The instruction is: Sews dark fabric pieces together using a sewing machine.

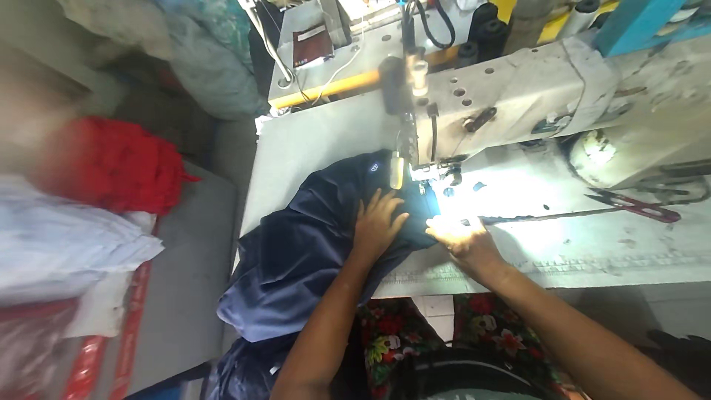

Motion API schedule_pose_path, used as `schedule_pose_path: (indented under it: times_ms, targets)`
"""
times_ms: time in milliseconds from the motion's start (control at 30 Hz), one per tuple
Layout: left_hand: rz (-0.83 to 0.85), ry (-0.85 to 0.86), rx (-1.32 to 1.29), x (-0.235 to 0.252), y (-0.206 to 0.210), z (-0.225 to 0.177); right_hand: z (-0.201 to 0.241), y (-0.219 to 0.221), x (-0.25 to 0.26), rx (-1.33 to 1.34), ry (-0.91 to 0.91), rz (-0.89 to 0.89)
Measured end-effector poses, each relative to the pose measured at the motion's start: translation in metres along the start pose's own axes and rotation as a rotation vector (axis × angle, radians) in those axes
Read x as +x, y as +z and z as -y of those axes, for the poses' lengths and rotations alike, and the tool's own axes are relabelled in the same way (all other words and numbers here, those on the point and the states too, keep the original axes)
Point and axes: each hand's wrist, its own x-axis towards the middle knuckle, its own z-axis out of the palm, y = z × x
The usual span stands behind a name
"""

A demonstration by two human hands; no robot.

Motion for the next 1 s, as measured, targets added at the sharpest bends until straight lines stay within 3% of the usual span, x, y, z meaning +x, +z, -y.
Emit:
schedule_pose_path:
  times_ms: [367, 567, 767, 1000]
  targets:
    - [0.013, -0.164, -0.025, 0.014, -0.006, -0.005, -0.018, 0.011, 0.012, 0.044, 0.017, -0.002]
    - [-0.365, -0.17, -0.071, 0.051, -0.015, -0.003, -0.02, 0.011, 0.012, 0.048, 0.05, 0.028]
    - [0.159, -0.173, -0.066, 0.118, -0.039, -0.003, -0.02, 0.01, 0.011, 0.02, 0.025, 0.021]
    - [0.276, -0.116, -0.023, 0.111, -0.048, -0.001, -0.019, 0.012, 0.012, 0.031, 0.024, 0.012]
